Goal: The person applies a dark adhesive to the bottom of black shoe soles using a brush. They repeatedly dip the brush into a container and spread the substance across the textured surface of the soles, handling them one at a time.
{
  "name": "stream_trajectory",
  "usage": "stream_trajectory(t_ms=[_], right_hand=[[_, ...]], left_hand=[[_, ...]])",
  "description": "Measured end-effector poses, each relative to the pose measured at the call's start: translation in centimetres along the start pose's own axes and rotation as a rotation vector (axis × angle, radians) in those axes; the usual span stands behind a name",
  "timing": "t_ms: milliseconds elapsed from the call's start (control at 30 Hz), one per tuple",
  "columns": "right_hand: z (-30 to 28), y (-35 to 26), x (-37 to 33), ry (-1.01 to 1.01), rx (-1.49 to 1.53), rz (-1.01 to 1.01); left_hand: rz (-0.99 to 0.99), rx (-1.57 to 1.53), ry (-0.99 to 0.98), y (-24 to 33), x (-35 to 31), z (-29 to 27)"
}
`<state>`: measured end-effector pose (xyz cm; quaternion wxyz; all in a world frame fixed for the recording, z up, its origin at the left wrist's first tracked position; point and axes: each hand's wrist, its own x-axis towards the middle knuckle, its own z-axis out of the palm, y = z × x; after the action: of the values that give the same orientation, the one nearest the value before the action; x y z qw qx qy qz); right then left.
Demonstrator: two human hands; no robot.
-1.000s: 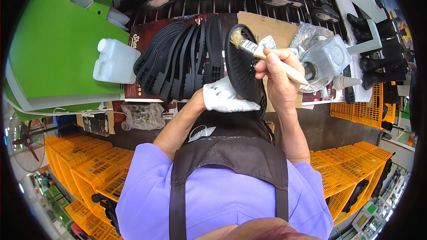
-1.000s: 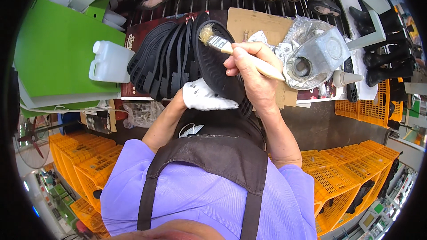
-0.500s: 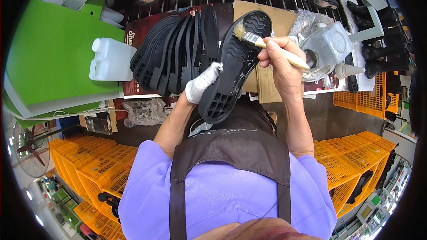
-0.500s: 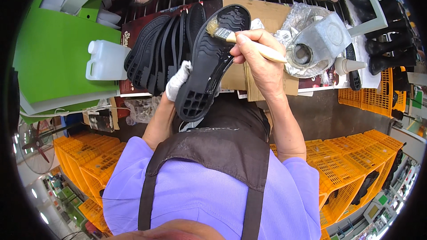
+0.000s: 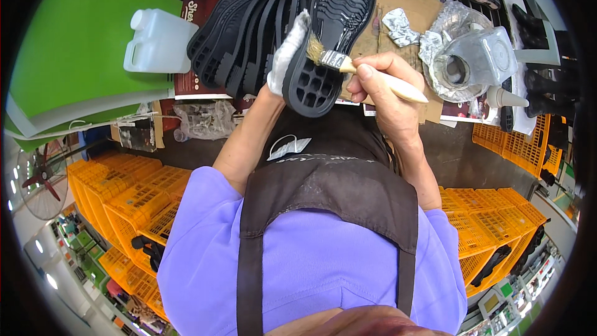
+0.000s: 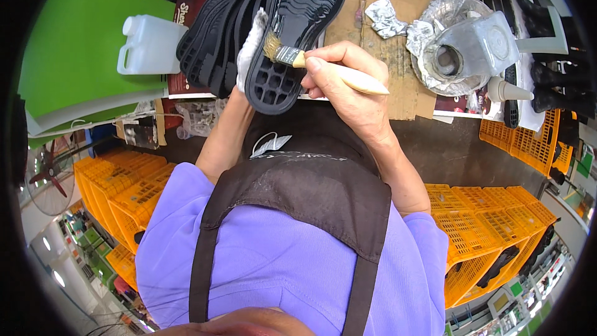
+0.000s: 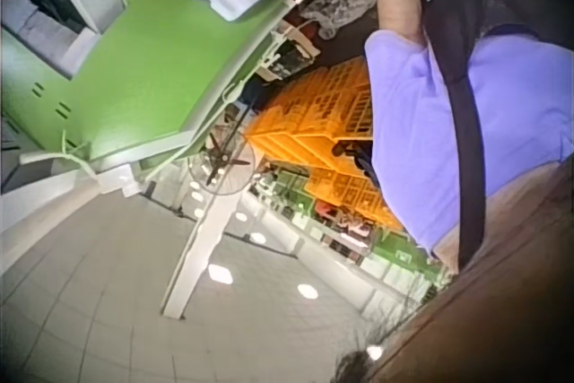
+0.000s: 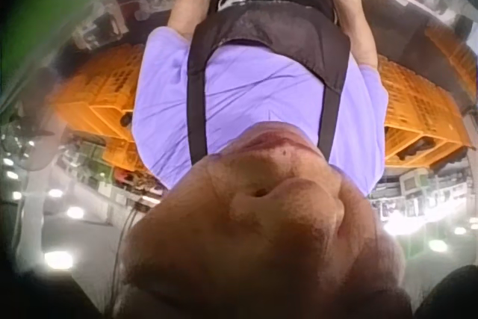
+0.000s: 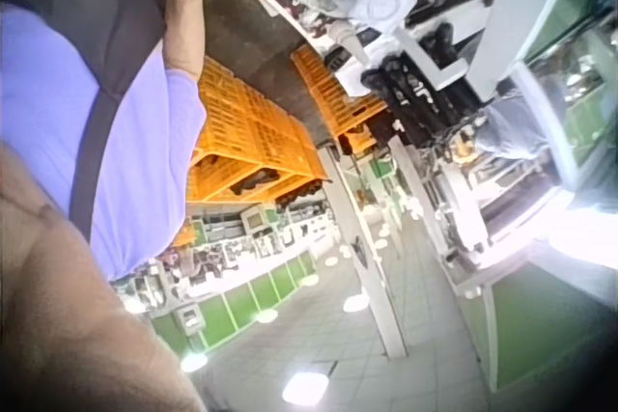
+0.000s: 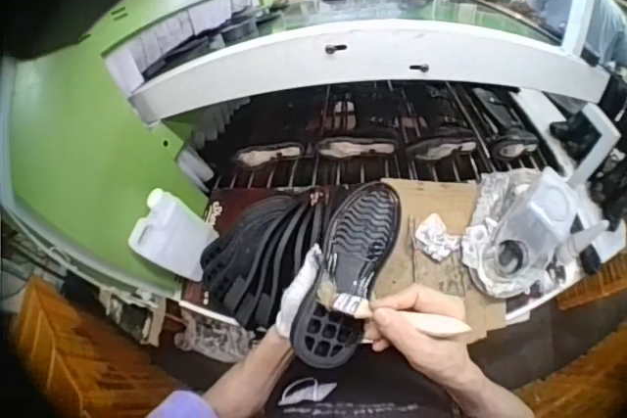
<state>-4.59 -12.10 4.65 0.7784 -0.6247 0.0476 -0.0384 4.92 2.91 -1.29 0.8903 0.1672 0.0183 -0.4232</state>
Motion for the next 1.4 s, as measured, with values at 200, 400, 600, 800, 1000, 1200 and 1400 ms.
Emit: stream_trajectory(t_ms=[200, 400, 600, 800, 1000, 1200, 1400], right_hand=[[0.9, -0.2, -0.6, -0.069, -0.006, 0.024], [0.9, -1.3, -0.6, -0.148, -0.014, 0.07], [0.3, -2.5, 0.2, -0.286, -0.05, 0.077], [-1.2, -2.9, 1.9, -0.527, -0.123, 0.096], [-1.8, -3.9, 4.3, -0.793, -0.304, 0.089], [-2.7, -3.7, 5.4, -0.965, -0.377, 0.01], [-5.3, -4.1, 5.6, -0.998, -0.606, -0.055]], left_hand=[[0.094, 0.116, 0.097, 0.1, 0.3, 1.0], [0.026, 0.035, 0.121, 0.6, -0.2, 0.7], [-0.098, 0.155, 0.005, 0.9, -1.6, 2.2], [-0.378, 0.122, -0.159, 0.9, -1.6, 0.3], [-0.547, 0.116, -0.202, 0.3, -1.5, -1.8], [-0.609, 0.185, -0.193, 0.5, -1.6, -2.4], [-0.61, 0.426, 0.306, 1.1, -2.0, 1.3]])
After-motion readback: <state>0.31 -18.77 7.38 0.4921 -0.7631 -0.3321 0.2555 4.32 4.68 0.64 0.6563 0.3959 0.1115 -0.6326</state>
